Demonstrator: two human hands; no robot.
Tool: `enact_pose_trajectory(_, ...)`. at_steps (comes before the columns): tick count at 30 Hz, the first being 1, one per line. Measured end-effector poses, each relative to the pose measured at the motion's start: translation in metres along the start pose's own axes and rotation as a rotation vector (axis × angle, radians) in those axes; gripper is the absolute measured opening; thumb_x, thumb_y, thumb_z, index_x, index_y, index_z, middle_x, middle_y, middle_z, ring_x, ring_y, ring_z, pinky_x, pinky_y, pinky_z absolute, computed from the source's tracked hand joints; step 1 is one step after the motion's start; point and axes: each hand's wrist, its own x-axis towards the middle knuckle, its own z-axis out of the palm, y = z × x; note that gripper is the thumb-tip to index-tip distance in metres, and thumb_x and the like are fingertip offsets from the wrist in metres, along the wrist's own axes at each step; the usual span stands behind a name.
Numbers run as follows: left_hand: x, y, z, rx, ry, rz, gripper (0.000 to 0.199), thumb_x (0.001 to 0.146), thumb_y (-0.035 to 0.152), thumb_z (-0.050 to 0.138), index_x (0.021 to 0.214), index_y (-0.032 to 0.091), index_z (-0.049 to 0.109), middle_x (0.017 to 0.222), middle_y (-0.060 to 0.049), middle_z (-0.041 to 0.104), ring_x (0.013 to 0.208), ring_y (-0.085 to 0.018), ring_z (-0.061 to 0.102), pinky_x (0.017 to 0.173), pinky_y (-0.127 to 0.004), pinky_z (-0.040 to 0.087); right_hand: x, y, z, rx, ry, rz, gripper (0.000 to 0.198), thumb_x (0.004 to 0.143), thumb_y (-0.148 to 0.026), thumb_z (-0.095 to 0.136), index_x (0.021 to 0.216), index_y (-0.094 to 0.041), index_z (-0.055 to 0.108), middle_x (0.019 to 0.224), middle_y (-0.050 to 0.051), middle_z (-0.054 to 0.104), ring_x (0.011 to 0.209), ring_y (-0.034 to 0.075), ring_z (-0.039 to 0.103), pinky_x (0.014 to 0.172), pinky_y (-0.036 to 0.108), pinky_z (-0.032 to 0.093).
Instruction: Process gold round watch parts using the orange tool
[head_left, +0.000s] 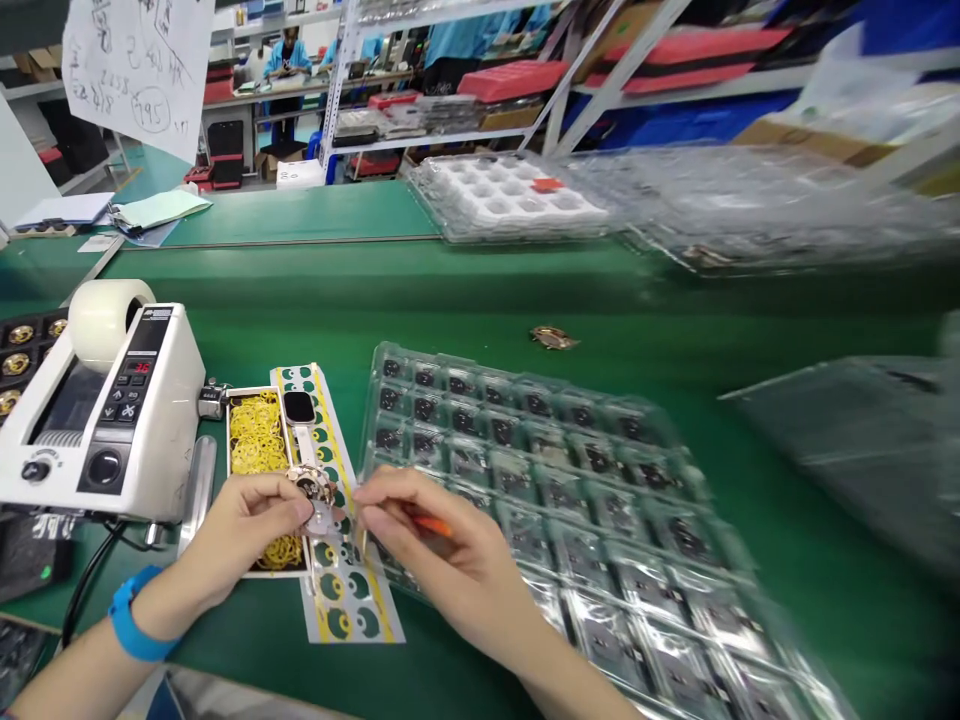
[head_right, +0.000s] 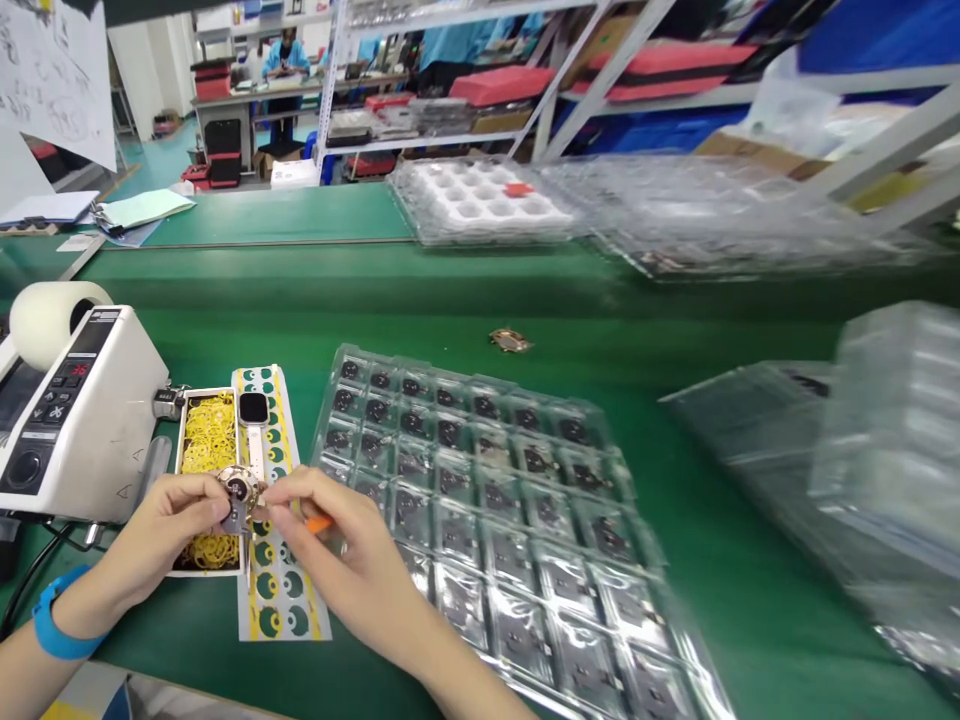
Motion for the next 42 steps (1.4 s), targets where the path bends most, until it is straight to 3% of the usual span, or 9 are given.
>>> enact_pose_trajectory(4,-0.002,0.001,0.001,-0.161,-0.076,-0.133,0.035,0.063,0.046,0.084,0.059,0.016,0.067,0.062,0.001,0.06,0.061,-0.012,0.058,0.068,-0.026,0.052,0.001,-0.001,-0.001,-0.157,-0.1,-0.299,0.023,0.092,-0.007,0.054,0.104,-0.023,0.066,0.086,0.005,0.065,0.074,0.017,0.062,0.061,0.028,0.051)
enact_pose_trajectory(7,-0.004,0.002,0.001,-0.21,-0.13,-0.189,0.033,0.064,0.044,0.085,0.061,0.015,0.068,0.062,0.001,0.059,0.058,-0.011,0.061,0.069,-0.026,0.056,0.0,-0.003,0.0,-0.171,-0.106,-0.349,0.024,0.092,-0.004,0.054,0.102,-0.022,0.067,0.086,0.006,0.065,0.073,0.017,0.062,0.06,0.028,0.051)
enact_pose_trajectory(10,-0.003,0.001,0.001,-0.223,-0.116,-0.137,0.028,0.07,0.042,0.082,0.069,0.016,0.071,0.074,-0.001,0.066,0.067,-0.013,0.067,0.075,-0.027,0.058,-0.001,-0.004,0.0,-0.081,-0.032,-0.223,0.019,0.092,-0.007,0.057,0.098,-0.022,0.069,0.085,0.005,0.064,0.075,0.017,0.062,0.061,0.026,0.051)
enact_pose_trajectory(13,-0.003,-0.002,0.003,-0.19,-0.11,-0.01,0.021,0.078,0.034,0.076,0.095,0.021,0.073,0.097,-0.005,0.07,0.086,-0.018,0.07,0.084,-0.032,0.058,0.001,0.001,-0.003,-0.005,0.078,0.012,0.014,0.093,-0.022,0.061,0.083,-0.022,0.07,0.084,0.005,0.063,0.073,0.017,0.061,0.056,0.025,0.049)
enact_pose_trajectory(16,-0.003,-0.007,0.005,-0.127,-0.133,0.081,0.036,0.084,0.026,0.069,0.12,0.027,0.064,0.111,-0.006,0.069,0.094,-0.018,0.068,0.089,-0.033,0.057,0.003,0.01,-0.004,0.121,0.122,0.23,0.025,0.087,-0.039,0.068,0.07,-0.021,0.067,0.082,0.004,0.062,0.072,0.018,0.059,0.055,0.026,0.048)
enact_pose_trajectory(19,-0.003,-0.012,0.006,-0.068,-0.119,0.121,0.043,0.087,0.019,0.063,0.129,0.028,0.057,0.115,-0.006,0.067,0.091,-0.015,0.067,0.09,-0.03,0.055,0.004,0.017,-0.002,0.23,0.108,0.349,0.025,0.079,-0.041,0.075,0.066,-0.021,0.067,0.081,0.003,0.061,0.069,0.016,0.057,0.056,0.025,0.047)
enact_pose_trajectory(27,-0.005,-0.019,0.002,0.059,-0.103,0.102,0.045,0.089,0.016,0.061,0.133,0.023,0.054,0.103,-0.004,0.07,0.091,-0.012,0.065,0.086,-0.021,0.052,0.002,0.011,0.002,0.166,0.083,0.419,0.028,0.078,-0.046,0.072,0.067,-0.021,0.067,0.084,0.005,0.059,0.071,0.019,0.055,0.051,0.026,0.041)
enact_pose_trajectory(35,-0.004,-0.02,0.004,0.074,-0.096,0.117,0.043,0.088,0.015,0.061,0.13,0.021,0.058,0.115,-0.007,0.069,0.09,-0.011,0.066,0.085,-0.022,0.053,0.001,0.015,0.003,0.15,0.066,0.348,0.019,0.08,-0.035,0.067,0.067,-0.021,0.068,0.082,0.004,0.06,0.072,0.018,0.057,0.064,0.03,0.044)
enact_pose_trajectory(42,-0.005,-0.019,0.005,0.055,-0.101,0.114,0.042,0.088,0.012,0.06,0.128,0.024,0.059,0.123,-0.006,0.068,0.096,-0.011,0.068,0.087,-0.02,0.053,0.002,0.011,0.004,0.098,0.081,0.314,0.015,0.08,-0.028,0.064,0.067,-0.02,0.068,0.08,0.002,0.059,0.068,0.016,0.055,0.058,0.027,0.041)
